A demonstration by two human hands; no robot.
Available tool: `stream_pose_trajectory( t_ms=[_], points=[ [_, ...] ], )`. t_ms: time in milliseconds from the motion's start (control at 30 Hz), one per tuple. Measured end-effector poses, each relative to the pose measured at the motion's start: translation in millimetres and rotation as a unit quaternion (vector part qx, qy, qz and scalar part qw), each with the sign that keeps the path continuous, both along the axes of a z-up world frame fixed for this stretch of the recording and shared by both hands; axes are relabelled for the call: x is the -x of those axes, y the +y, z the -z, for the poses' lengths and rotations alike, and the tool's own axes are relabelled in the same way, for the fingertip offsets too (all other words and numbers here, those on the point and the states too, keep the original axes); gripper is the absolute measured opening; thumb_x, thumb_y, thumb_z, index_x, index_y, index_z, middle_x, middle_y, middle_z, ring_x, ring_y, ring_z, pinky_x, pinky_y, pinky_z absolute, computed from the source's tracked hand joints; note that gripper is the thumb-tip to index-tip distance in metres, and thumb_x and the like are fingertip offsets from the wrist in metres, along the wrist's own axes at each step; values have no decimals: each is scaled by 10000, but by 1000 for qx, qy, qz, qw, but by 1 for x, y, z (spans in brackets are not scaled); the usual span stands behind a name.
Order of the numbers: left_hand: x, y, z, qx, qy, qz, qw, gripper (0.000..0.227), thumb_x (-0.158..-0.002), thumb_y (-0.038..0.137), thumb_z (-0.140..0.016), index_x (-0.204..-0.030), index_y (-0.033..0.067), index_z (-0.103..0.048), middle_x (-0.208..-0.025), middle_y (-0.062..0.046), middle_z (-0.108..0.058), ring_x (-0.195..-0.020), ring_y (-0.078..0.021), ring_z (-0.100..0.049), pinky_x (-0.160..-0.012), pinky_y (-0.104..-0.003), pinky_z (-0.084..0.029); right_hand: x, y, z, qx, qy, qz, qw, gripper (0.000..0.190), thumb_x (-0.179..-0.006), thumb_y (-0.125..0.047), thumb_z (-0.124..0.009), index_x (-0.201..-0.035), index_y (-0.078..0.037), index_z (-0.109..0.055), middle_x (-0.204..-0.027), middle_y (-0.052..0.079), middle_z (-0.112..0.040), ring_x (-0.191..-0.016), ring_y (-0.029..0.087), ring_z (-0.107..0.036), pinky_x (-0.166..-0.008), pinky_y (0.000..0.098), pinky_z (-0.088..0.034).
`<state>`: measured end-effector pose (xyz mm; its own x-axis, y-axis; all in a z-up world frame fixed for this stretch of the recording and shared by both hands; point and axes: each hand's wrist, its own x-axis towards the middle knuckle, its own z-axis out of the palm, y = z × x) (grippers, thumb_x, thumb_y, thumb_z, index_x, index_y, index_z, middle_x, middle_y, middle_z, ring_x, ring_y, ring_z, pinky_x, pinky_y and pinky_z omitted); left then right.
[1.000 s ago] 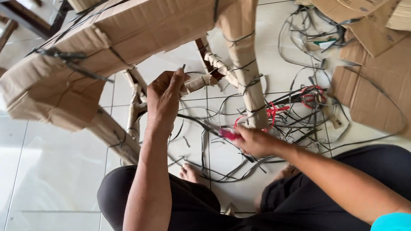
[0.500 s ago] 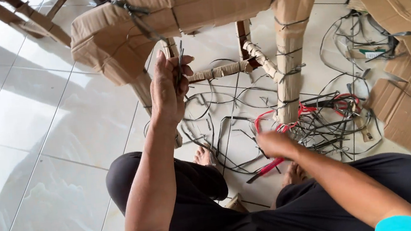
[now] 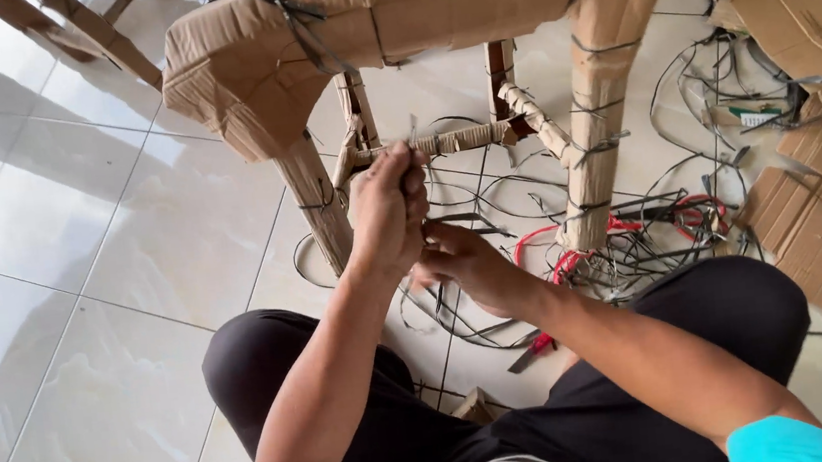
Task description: The person secures cardboard packaging to a chair frame using black ties and a small knife to cut them.
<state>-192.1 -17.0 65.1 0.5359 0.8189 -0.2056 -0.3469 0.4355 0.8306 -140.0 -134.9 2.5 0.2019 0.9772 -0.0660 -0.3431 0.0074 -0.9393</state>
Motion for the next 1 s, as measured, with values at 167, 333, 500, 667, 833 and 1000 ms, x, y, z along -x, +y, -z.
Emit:
stream_pose_trajectory(
  t_ms=[167,333,500,667,833,1000],
  points=[
    [35,27,2,-18,-7,-11,1000,285,-1047,279,-588,-881,59,-659,-552,93,-294,-405,-12,-264,-355,-157,-239,-41,-26,-19,76,-146,-106,981,331,-1091,-172,-428,-1008,27,-679,-576,-27,-427,-482,79,-424,-499,273,-412],
    [64,62,-16,-5,-48,-50,998,297,-1053,320,-583,-848,111,-634,-530,110,-316,-375,-6,-290,-355,-157,-260,-95,-37,-4,272,-424,-189,843,470,-1094,-399,-429,-988,-72,-749,-752,81,-679,-699,239,-666,-762,396,-557],
    [72,75,-37,-24,-97,-63,993,275,-1061,259,-569,-843,93,-590,-565,77,-230,-387,-24,-256,-375,-160,-247,-118,-78,87,349,-652,-361,568,211,-862,-275,-578,-846,-190,-771,-824,68,-767,-909,308,-762,-842,469,-592],
    [84,94,-34,-72,-71,-88,991,295,-1070,292,-551,-842,108,-581,-583,86,-203,-415,-25,-210,-396,-176,-213,-109,-77,86,327,-649,-326,605,166,-861,-232,-635,-838,-171,-788,-802,89,-775,-880,323,-770,-825,465,-608],
    [102,96,-47,-77,-79,-110,988,276,-1077,278,-544,-865,104,-570,-593,62,-180,-413,-43,-206,-400,-184,-215,-105,-55,48,358,-646,-335,585,217,-905,-227,-602,-826,-177,-798,-773,92,-766,-852,314,-773,-801,471,-605],
    [122,88,-57,-83,-103,-165,977,274,-1059,270,-573,-856,85,-578,-598,50,-204,-411,-46,-224,-401,-179,-230,-106,-37,50,388,-632,-303,599,303,-966,-199,-506,-887,-150,-795,-793,107,-747,-868,320,-771,-846,486,-604]
  ],
)
